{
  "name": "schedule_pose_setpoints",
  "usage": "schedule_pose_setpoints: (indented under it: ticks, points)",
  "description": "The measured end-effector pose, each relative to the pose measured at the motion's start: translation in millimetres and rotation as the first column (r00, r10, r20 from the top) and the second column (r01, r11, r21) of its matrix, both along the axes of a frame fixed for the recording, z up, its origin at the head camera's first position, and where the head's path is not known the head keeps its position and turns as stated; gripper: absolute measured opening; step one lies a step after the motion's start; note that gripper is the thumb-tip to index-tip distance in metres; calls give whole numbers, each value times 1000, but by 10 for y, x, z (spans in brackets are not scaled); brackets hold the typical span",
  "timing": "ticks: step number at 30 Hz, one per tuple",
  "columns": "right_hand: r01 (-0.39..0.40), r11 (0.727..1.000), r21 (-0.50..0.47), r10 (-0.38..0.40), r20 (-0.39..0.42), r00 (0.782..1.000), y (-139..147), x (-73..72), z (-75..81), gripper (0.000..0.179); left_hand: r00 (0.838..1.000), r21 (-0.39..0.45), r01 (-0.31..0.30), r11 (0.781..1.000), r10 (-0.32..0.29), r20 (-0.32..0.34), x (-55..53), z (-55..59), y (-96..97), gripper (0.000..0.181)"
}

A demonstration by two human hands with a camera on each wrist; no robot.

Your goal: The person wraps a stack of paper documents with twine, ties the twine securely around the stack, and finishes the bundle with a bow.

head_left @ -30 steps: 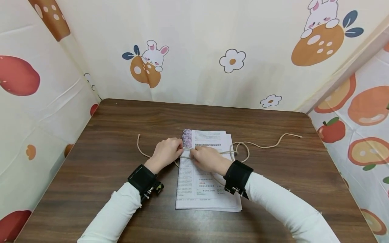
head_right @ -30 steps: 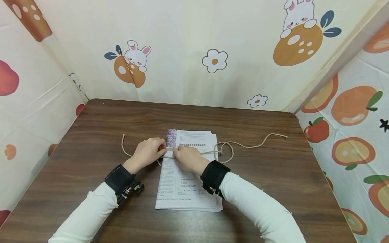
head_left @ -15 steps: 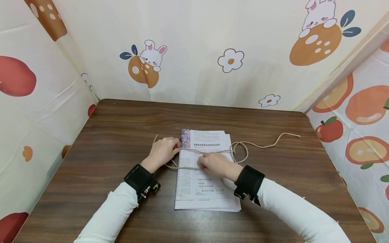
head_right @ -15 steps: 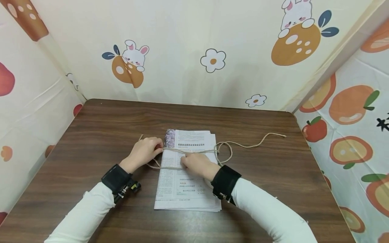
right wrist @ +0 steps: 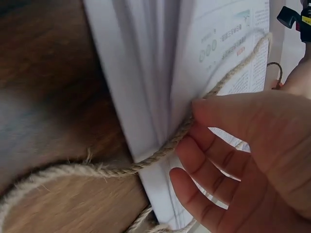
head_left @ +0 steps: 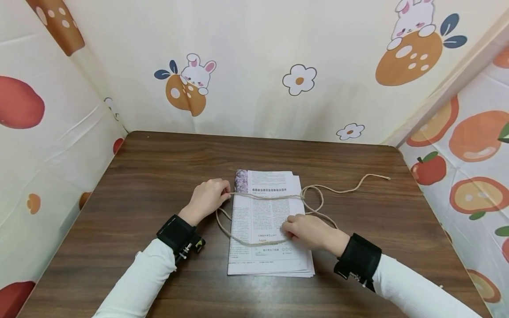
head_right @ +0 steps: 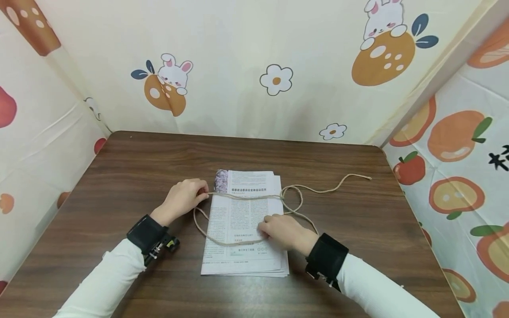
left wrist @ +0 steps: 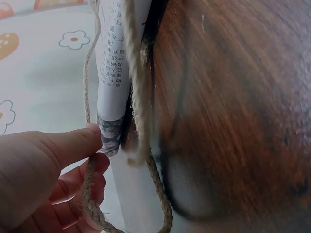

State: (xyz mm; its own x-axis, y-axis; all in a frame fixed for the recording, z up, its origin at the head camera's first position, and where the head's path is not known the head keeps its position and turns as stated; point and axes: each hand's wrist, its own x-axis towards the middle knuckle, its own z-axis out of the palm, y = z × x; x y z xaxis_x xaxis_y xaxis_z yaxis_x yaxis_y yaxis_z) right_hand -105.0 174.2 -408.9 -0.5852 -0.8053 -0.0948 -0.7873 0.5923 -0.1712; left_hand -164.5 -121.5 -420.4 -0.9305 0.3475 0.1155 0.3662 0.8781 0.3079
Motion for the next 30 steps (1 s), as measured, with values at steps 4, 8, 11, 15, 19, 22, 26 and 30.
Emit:
schedule_pose_setpoints:
  ticks: [4,8,11,15,19,22,26,30]
  points:
    - [-35,999,-29,35,-8,999,55,47,-8,24,1000,-7,1,1000,-1,1,1,-1,-12,9]
    - [-46,998,-51,44,-31,999,74,60,-49,21,1000,-9,6,1000,-6,12,9,10,11,10]
    - [-48,998,-50,45,-45,998,78,45,-43,16,1000,-14,20,1000,-20,13,25,17,46,10]
    - [-18,998,-67,14,-62,998,106,-14,56,15,999,-27,52,998,-52,-10,55,36,85,9]
    - [42,991,-130,-56,-101,993,219,-142,160,17,996,-53,84,995,-86,-36,107,93,129,7]
    - [81,978,-190,-111,-152,982,356,-285,208,15,990,-74,118,990,-123,-73,174,158,201,7]
    - [156,958,-242,-203,-182,962,568,-475,223,14,966,-98,200,975,-213,-145,324,239,355,9]
    - [246,939,-240,-288,-155,945,751,-601,188,14,926,-128,313,941,-332,-182,529,258,536,11]
